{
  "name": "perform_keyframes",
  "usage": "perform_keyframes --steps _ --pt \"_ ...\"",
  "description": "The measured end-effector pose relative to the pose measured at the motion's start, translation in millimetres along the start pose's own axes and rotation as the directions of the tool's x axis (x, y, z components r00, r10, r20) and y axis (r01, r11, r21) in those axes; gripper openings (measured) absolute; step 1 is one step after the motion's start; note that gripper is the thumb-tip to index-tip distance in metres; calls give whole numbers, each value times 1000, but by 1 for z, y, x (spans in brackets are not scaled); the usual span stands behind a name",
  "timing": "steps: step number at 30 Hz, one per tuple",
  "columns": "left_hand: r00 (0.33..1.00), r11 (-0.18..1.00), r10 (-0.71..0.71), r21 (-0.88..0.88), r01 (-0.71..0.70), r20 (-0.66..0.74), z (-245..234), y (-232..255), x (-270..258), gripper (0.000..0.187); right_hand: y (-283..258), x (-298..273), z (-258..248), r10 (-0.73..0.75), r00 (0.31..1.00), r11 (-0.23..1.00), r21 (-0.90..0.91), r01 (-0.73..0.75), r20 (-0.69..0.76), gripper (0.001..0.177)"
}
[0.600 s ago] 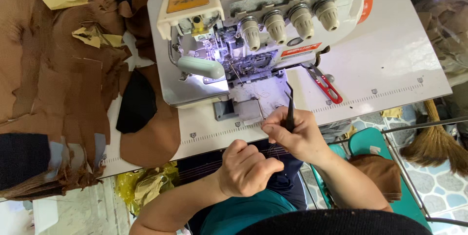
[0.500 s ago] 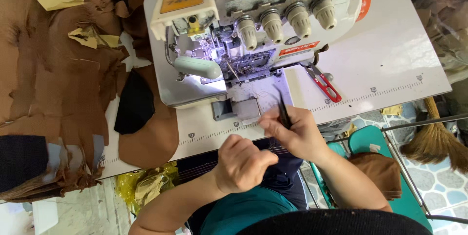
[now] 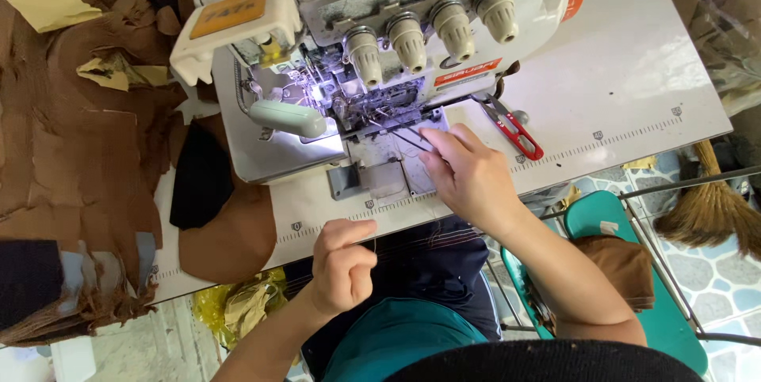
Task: The person uses a pair of scissors to trim threads and clean the needle area of a serger sewing machine. They then thread the machine and sew a piece of brown fabric, guiding it through the machine.
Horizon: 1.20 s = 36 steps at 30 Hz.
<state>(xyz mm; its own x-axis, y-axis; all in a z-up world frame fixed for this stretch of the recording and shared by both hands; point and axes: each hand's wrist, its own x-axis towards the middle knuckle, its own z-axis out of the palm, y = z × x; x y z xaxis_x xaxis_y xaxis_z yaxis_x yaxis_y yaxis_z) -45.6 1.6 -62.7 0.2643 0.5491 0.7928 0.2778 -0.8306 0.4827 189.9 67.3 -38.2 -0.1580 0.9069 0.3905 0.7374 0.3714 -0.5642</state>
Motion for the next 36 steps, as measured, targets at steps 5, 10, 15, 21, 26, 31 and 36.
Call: perform_keyframes --steps 5,10,15,21,26,31,36 --pt "997 948 77 -311 -63 33 -6 9 14 21 -5 17 11 22 999 994 110 -19 -33 28" --pt "995 918 82 -393 -54 55 -13 25 31 12 -15 25 14 -90 996 941 328 85 -1 26" --pt "956 940 152 -335 -62 250 5 28 48 21 -28 27 20 22 982 712 687 -148 189 26" --pt "967 989 124 -112 -100 223 13 20 49 14 -35 27 8 83 992 907 406 -116 98 39" --pt "980 987 -66 159 37 187 -23 6 18 9 -16 17 -1 5 1000 972 235 2 -28 26" --pt "967 878 -235 449 168 97 -49 1 -5 5 7 13 26 -108 990 988 97 117 -96 19" --pt "956 869 -272 454 195 109 -57 3 -12 10 9 19 47 -12 999 945 -326 25 42 38"
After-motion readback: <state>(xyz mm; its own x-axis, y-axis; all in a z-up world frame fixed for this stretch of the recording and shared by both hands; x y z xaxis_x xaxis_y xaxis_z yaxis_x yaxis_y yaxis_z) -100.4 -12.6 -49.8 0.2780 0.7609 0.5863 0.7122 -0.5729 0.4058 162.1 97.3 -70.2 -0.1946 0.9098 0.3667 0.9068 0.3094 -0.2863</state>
